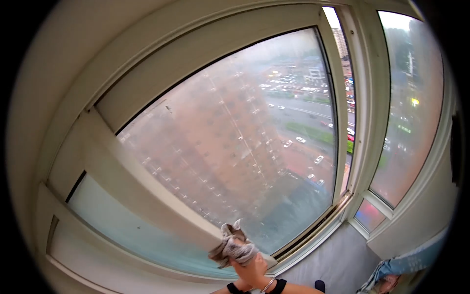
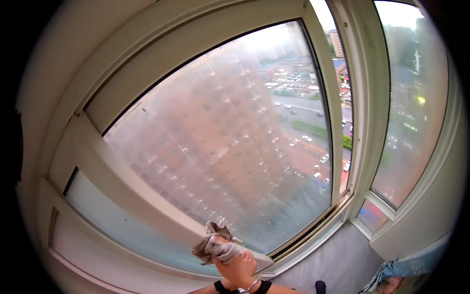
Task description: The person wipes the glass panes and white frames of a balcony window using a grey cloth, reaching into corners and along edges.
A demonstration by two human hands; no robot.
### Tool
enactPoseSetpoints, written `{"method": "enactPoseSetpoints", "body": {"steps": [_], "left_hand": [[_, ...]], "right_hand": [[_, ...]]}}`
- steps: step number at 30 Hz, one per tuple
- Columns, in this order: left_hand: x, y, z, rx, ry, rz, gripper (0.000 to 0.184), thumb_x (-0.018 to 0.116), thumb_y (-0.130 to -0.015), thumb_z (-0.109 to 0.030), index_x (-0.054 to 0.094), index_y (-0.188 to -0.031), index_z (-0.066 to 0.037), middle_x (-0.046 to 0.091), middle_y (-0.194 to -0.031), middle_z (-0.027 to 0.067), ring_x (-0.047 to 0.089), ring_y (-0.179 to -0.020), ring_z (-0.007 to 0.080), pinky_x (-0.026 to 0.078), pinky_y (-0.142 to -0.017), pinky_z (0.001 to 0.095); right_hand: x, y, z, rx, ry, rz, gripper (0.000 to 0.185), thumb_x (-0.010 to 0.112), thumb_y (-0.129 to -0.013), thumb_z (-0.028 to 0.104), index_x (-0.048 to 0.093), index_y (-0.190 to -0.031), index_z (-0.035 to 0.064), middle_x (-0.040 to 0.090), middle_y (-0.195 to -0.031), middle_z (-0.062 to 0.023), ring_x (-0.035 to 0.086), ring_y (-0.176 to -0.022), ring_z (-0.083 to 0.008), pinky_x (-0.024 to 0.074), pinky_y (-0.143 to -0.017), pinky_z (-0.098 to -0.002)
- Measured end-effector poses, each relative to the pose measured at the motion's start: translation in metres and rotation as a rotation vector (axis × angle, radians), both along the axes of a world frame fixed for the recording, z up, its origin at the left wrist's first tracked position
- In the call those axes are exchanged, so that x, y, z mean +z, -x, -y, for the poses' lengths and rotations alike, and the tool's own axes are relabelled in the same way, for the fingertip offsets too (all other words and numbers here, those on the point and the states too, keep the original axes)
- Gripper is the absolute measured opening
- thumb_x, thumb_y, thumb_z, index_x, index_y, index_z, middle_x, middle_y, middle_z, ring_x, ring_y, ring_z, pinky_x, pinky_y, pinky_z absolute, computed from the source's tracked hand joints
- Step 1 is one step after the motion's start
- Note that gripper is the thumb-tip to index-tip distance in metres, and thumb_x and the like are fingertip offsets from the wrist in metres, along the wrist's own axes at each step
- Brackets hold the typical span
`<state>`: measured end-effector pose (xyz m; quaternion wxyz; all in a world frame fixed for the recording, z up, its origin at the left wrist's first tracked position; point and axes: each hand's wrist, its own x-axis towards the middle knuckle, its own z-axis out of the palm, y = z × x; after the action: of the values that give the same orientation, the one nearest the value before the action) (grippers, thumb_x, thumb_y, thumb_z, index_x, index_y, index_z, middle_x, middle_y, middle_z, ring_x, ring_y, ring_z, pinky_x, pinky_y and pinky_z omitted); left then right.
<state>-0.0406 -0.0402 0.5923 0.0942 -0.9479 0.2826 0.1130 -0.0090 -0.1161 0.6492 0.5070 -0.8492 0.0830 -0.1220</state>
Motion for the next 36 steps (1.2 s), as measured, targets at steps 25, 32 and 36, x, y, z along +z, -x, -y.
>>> {"method": "enactPoseSetpoints", "body": {"steps": [25,32,36], "left_hand": [[0.082,0.068,-0.049,0.358,0.198,0.159,0.054,0.058,-0.075,-0.013,0.048,-0.127,-0.003,0.049,-0.129,0.0195,0.043,-0.123,0.036,0.036,-0.097,0.0514],[0.049,0.149,-0.077,0.717,0.064,-0.11,0.057,0.056,-0.079,-0.019,0.044,-0.131,0.0,0.047,-0.131,0.0228,0.042,-0.124,0.0374,0.034,-0.098,0.0541],[0.007,0.169,-0.106,0.745,0.179,-0.104,0.06,0.054,-0.082,-0.018,0.038,-0.137,-0.001,0.043,-0.134,0.0252,0.041,-0.123,0.0411,0.035,-0.102,0.05]], "right_hand": [[0.413,-0.195,0.121,0.205,0.498,1.863,0.035,0.07,-0.068,0.022,0.063,-0.102,0.0177,0.062,-0.099,-0.0033,0.059,-0.098,-0.0223,0.0473,-0.088,-0.0369],[0.378,-0.267,0.332,-0.614,-0.065,1.464,0.021,0.062,-0.086,0.015,0.064,-0.073,-0.0013,0.067,-0.067,-0.0109,0.065,-0.058,-0.0201,0.051,-0.053,-0.0288],[0.379,-0.222,0.156,-0.314,-0.198,1.469,0.021,0.058,-0.085,0.015,0.06,-0.102,0.0022,0.056,-0.109,-0.0127,0.054,-0.1,-0.0269,0.0432,-0.085,-0.0375]]}}
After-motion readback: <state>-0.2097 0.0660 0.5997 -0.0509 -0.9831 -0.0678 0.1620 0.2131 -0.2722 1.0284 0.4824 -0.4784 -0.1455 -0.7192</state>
